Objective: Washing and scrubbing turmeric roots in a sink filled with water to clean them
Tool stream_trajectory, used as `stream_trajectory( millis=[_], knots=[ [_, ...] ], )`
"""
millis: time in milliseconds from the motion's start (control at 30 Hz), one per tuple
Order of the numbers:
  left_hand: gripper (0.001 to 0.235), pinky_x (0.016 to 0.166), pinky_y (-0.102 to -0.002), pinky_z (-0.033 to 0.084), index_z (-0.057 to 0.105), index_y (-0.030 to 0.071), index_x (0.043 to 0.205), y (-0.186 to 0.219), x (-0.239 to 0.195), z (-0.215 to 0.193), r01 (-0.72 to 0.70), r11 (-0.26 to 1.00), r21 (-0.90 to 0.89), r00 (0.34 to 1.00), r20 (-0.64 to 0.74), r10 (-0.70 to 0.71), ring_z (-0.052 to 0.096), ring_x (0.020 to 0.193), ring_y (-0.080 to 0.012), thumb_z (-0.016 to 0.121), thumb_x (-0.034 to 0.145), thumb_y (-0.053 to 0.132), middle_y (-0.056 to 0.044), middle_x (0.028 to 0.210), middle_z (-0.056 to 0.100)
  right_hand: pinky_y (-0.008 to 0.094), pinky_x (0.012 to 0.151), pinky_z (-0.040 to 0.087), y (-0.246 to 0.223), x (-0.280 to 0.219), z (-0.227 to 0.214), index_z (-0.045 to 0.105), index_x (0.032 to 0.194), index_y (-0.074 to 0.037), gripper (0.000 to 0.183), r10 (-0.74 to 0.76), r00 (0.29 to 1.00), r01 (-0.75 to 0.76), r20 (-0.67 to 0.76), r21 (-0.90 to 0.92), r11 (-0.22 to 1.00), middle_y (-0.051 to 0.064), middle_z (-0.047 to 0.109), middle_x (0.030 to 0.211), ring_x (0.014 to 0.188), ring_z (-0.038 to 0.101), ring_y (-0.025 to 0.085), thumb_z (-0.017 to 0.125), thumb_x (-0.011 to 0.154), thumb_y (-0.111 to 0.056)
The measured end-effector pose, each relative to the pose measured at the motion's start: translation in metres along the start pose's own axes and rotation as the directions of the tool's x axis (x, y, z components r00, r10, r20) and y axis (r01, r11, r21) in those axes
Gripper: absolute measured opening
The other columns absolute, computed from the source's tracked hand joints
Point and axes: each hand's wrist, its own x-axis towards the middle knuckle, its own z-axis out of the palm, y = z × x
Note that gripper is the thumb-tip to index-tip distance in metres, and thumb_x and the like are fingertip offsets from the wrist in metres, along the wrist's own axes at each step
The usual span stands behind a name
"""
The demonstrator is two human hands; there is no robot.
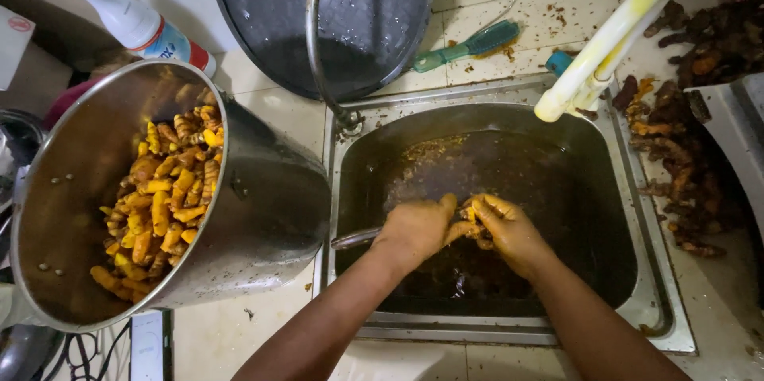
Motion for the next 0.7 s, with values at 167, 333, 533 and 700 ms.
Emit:
stream_trajectory(
  millis=[167, 333, 533, 700],
  knots=[
    [0.051, 0.060, -0.053, 0.058, 0.060, 0.013, 0.111, 0.001, 0.000, -0.001, -0.035, 0.999, 0.034, 0.999, -0.019, 0.036, 0.073, 0.072, -0.0356, 0.046, 0.098, 0.060, -0.014, 0.076, 0.071, 0.021, 0.042, 0.037, -0.004, -0.007, 0.005, 0.067, 0.100, -0.004, 0.022, -0.008, 1.000, 0.007, -0.020, -0.036, 0.999, 0.007, 0.055, 0.073, 0.060, 0.057, 0.017, 0.060, 0.106, -0.023],
    [0.049, 0.058, -0.052, 0.057, 0.062, 0.013, 0.105, -0.003, 0.002, 0.014, -0.092, 0.995, 0.042, 0.992, -0.077, 0.095, 0.072, 0.066, -0.0363, 0.043, 0.100, 0.058, -0.013, 0.070, 0.069, 0.020, 0.040, 0.034, -0.005, -0.010, 0.008, 0.065, 0.090, -0.006, 0.026, 0.025, 1.000, -0.026, -0.016, -0.031, 0.999, 0.006, 0.053, 0.066, 0.056, 0.056, 0.017, 0.059, 0.106, -0.026],
    [0.036, 0.052, -0.052, 0.055, 0.065, 0.017, 0.106, -0.003, -0.003, 0.019, -0.197, 0.962, 0.191, 0.966, -0.131, 0.224, 0.070, 0.061, -0.0358, 0.049, 0.100, 0.050, -0.014, 0.066, 0.068, 0.021, 0.036, 0.030, -0.010, -0.010, 0.010, 0.062, 0.087, -0.009, 0.026, 0.069, 0.997, -0.070, -0.028, -0.032, 0.997, 0.006, 0.055, 0.066, 0.055, 0.056, 0.017, 0.059, 0.106, -0.027],
    [0.051, 0.059, -0.051, 0.058, 0.061, 0.014, 0.105, 0.000, -0.007, 0.001, -0.063, 0.996, 0.066, 0.989, -0.132, 0.071, 0.073, 0.069, -0.0349, 0.047, 0.097, 0.063, -0.012, 0.072, 0.068, 0.020, 0.039, 0.032, -0.002, -0.005, 0.001, 0.062, 0.089, -0.010, 0.024, 0.059, 0.998, -0.060, -0.024, -0.047, 0.997, 0.007, 0.058, 0.066, 0.056, 0.057, 0.017, 0.062, 0.104, -0.028]
  ],
)
